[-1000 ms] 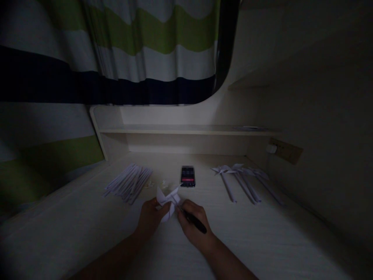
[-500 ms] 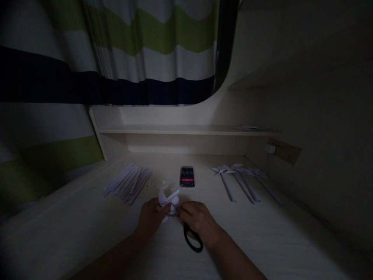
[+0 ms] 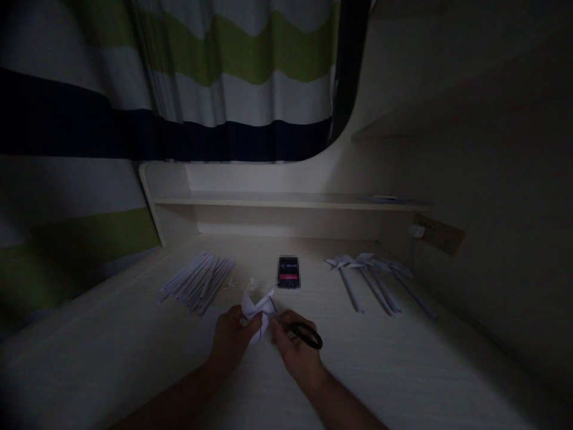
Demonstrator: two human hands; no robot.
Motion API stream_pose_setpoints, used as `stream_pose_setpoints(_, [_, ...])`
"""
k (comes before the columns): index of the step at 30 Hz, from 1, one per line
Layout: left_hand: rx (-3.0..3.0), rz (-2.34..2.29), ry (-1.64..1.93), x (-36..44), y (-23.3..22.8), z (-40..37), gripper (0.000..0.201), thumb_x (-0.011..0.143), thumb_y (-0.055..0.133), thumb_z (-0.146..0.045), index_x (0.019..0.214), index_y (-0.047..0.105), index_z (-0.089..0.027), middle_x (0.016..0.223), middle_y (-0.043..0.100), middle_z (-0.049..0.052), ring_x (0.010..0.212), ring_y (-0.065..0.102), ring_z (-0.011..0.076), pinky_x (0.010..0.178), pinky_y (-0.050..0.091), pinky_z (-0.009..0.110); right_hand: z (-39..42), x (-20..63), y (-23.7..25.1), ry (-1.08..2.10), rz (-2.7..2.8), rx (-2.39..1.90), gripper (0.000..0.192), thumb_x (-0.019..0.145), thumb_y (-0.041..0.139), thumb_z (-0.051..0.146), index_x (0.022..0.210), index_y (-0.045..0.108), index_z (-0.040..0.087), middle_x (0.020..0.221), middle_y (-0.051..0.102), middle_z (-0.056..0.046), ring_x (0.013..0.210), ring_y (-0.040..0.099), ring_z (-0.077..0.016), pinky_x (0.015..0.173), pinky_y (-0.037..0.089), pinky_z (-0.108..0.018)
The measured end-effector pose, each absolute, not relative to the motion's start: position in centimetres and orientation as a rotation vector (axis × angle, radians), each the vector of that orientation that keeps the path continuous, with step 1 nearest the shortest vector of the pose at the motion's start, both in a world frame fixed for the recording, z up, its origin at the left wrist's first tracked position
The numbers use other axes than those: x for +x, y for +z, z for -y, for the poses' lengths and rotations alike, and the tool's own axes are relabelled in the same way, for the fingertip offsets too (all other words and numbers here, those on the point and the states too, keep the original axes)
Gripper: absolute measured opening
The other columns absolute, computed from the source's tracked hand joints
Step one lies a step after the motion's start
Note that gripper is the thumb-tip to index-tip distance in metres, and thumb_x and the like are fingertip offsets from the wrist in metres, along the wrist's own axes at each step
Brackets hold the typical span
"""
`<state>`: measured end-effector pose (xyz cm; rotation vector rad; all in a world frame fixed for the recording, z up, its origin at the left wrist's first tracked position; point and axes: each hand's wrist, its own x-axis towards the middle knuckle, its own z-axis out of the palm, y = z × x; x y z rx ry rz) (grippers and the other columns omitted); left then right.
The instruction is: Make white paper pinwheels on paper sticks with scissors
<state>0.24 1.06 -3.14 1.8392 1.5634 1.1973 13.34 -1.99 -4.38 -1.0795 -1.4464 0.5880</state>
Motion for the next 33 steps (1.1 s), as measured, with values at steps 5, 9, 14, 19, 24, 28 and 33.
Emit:
stream_pose_setpoints(5, [1.871, -1.598, 1.24, 0.2, -3.0, -1.0, 0.023, 0.064, 0.052, -0.034, 0.065, 0.064, -0.014, 0.064, 0.061, 0.004, 0.056, 0.054, 0.0153, 0.051, 0.036, 0.022, 2.1, 13.4, -4.2, 0.524, 1.54, -1.087, 0.03, 0.078, 0.047, 0.031, 0.051, 0.049, 0.017, 0.048, 0.05, 0.001, 0.044, 0.048, -0.0089, 0.043, 0.038, -0.02])
stream_pose_setpoints(9, [1.953, -1.588, 1.192, 0.2, -2.9, -0.9, 0.021, 0.065, 0.051, -0.031, 0.059, 0.062, -0.015, 0.061, 0.06, 0.003, 0.055, 0.053, 0.0138, 0.051, 0.035, 0.021, 1.4, 14.7, -4.1, 0.184, 1.871, -0.906, 0.025, 0.08, 0.043, 0.022, 0.056, 0.05, 0.018, 0.056, 0.047, 0.0, 0.05, 0.047, -0.0095, 0.046, 0.037, -0.021])
stream_pose_setpoints(14, [2.102, -1.588, 0.988, 0.1, -2.5, -1.1, 0.019, 0.064, 0.051, -0.027, 0.056, 0.062, -0.014, 0.054, 0.058, 0.002, 0.051, 0.051, 0.012, 0.05, 0.03, 0.02, 0.3, 16.8, -3.8, -0.15, 2.328, -0.763, 0.021, 0.082, 0.038, 0.021, 0.065, 0.051, 0.019, 0.065, 0.05, -0.002, 0.055, 0.046, -0.0113, 0.051, 0.037, -0.023])
stream_pose_setpoints(19, [2.165, -1.596, 0.903, 0.0, -2.1, -1.2, 0.02, 0.064, 0.05, -0.027, 0.054, 0.062, -0.014, 0.053, 0.058, 0.002, 0.05, 0.051, 0.0114, 0.05, 0.029, 0.021, 0.1, 17.4, -3.6, -0.221, 2.44, -0.721, 0.019, 0.083, 0.037, 0.021, 0.071, 0.051, 0.018, 0.068, 0.052, -0.003, 0.059, 0.047, -0.0127, 0.054, 0.038, -0.024])
stream_pose_setpoints(24, [2.088, -1.559, 0.943, -0.1, -2.0, -1.1, 0.02, 0.065, 0.049, -0.026, 0.06, 0.063, -0.014, 0.055, 0.059, 0.001, 0.051, 0.053, 0.0113, 0.049, 0.031, 0.02, 0.1, 16.5, -4.7, -0.068, 2.19, -0.686, 0.013, 0.08, 0.041, 0.014, 0.08, 0.054, 0.015, 0.069, 0.054, -0.005, 0.058, 0.05, -0.0115, 0.052, 0.04, -0.021])
stream_pose_setpoints(28, [2.012, -1.569, 1.015, -0.1, -2.1, -0.9, 0.021, 0.066, 0.049, -0.029, 0.061, 0.063, -0.014, 0.057, 0.06, 0.001, 0.055, 0.054, 0.0131, 0.051, 0.034, 0.02, 1.0, 15.0, -4.9, 0.249, 1.866, -0.875, 0.022, 0.078, 0.045, 0.02, 0.058, 0.051, 0.017, 0.054, 0.049, 0.0, 0.047, 0.046, -0.0091, 0.046, 0.037, -0.02])
stream_pose_setpoints(33, [1.978, -1.615, 1.137, 0.1, -2.2, -0.6, 0.019, 0.065, 0.05, -0.03, 0.06, 0.062, -0.015, 0.06, 0.06, 0.002, 0.06, 0.055, 0.0149, 0.051, 0.036, 0.021, 2.0, 13.3, -4.5, 0.681, 1.461, -1.125, 0.03, 0.076, 0.05, 0.032, 0.05, 0.051, 0.017, 0.046, 0.053, 0.001, 0.044, 0.05, -0.0099, 0.045, 0.038, -0.02])
